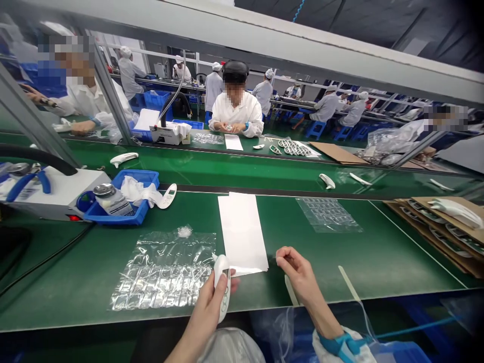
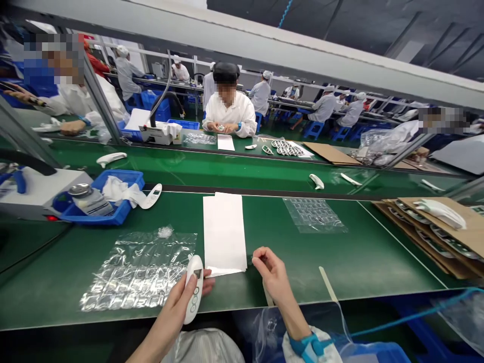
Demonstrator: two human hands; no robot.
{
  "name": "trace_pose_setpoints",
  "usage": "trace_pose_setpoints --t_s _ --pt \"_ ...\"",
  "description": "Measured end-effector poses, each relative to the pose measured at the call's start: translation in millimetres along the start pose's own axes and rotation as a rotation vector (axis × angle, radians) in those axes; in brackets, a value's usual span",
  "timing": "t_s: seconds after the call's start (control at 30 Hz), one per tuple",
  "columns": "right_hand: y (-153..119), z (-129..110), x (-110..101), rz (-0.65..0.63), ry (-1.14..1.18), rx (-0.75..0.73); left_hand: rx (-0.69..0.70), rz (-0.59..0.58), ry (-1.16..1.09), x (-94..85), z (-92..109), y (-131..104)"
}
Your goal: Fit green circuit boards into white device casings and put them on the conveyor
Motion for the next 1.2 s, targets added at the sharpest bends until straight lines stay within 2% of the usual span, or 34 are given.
trace_pose_setpoints --t_s 0.07,0.23,0.37,0.63,1.0,1.13,1.2 --pt "-9 -18 16 -0.06 0.092 0.038 -0.043 -0.02 -0.077 0.9 4 -3" --pt "-27 -68 77 -0.332 0.237 0.107 -0.091 -0.003 -0.203 8.0 12 -12" --pt "-26 -77 103 -0.369 0.186 0.089 -0.097 0.057 -0.185 8.9 12 -15" --pt "-22 -69 112 -0.369 0.186 0.1 -0.115 0.065 -0.191 4.2 15 -19" --pt "-24 -71 108 -0.383 0.215 0.106 -0.103 0.044 -0.178 4.2 12 -20" --pt "-25 -73 109 -0.348 0.167 0.099 -0.083 0.045 -0.157 6.5 14 -23" --pt "-25 -69 112 -0.335 0.197 0.14 -0.048 0.051 -0.133 6.5 15 -23"
Point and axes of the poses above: each hand's wrist, its own y-axis towards the middle knuckle, its own x-axis out of the palm, z = x × y, the point moved 2 cm from there along y, towards the middle knuckle, and after that the axes turned 4 degrees about x, right-handed, at the moved point
